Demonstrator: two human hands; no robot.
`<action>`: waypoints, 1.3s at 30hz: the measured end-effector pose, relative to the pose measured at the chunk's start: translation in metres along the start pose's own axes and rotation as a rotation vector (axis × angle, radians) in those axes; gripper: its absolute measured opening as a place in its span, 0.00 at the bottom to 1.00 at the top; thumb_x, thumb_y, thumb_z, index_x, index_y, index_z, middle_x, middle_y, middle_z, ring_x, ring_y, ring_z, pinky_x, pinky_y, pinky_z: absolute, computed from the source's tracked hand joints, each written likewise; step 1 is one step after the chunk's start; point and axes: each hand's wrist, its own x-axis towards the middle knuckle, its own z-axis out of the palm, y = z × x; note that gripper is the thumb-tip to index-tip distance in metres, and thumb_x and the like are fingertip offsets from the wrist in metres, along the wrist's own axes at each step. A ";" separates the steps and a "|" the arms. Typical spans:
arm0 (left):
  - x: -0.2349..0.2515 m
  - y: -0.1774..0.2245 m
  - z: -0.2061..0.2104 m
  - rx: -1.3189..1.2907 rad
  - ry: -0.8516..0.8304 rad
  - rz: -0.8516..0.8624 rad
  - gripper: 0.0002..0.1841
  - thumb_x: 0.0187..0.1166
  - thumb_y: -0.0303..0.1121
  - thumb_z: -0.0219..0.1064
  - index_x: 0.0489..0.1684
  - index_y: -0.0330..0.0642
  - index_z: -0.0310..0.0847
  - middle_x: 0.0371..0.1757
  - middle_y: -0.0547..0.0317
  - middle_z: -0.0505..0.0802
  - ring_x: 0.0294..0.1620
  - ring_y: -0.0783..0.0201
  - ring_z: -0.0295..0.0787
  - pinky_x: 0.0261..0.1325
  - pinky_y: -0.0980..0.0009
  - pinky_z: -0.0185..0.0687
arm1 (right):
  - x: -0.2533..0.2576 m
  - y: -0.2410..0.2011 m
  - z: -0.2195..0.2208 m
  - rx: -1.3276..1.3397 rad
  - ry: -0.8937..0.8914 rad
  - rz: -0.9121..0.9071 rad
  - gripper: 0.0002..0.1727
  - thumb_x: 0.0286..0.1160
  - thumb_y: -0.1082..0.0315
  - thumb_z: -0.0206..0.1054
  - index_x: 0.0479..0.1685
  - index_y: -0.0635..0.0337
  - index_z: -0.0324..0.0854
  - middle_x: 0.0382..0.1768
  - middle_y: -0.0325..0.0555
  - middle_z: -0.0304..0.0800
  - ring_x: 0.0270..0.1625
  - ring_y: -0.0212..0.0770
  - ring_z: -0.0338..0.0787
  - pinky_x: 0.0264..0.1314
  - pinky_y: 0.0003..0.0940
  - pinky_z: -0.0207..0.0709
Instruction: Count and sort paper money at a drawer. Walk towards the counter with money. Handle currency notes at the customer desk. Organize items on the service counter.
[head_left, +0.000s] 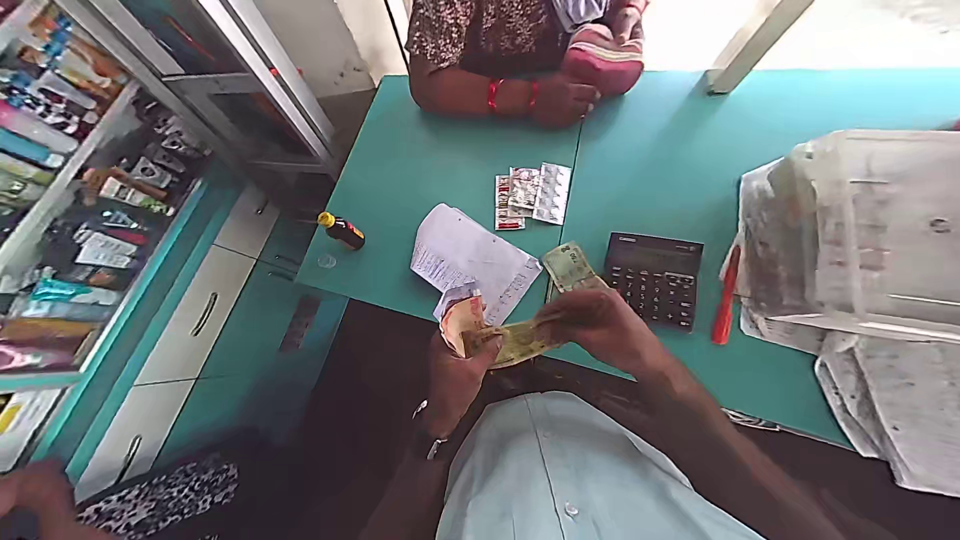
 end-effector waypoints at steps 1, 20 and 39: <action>-0.001 0.000 -0.002 0.012 0.006 -0.002 0.29 0.57 0.16 0.80 0.61 0.24 0.76 0.48 0.54 0.95 0.46 0.68 0.95 0.52 0.69 0.94 | -0.001 -0.003 -0.003 -0.086 0.031 -0.032 0.08 0.67 0.76 0.73 0.43 0.62 0.92 0.39 0.36 0.98 0.38 0.25 0.94 0.45 0.25 0.91; -0.011 -0.018 -0.013 -0.465 -0.233 -0.657 0.16 0.90 0.25 0.48 0.72 0.32 0.65 0.43 0.38 0.94 0.36 0.49 0.96 0.42 0.56 0.95 | 0.065 0.002 -0.069 -1.045 0.151 0.303 0.38 0.65 0.47 0.81 0.75 0.53 0.77 0.55 0.57 0.90 0.62 0.64 0.85 0.64 0.68 0.70; 0.004 -0.016 0.000 -0.569 -0.080 -0.631 0.13 0.92 0.26 0.48 0.69 0.30 0.63 0.42 0.37 0.95 0.37 0.48 0.97 0.43 0.56 0.96 | 0.001 -0.011 -0.057 0.555 0.163 0.036 0.21 0.59 0.67 0.80 0.56 0.46 0.87 0.40 0.43 0.92 0.40 0.38 0.94 0.45 0.40 0.93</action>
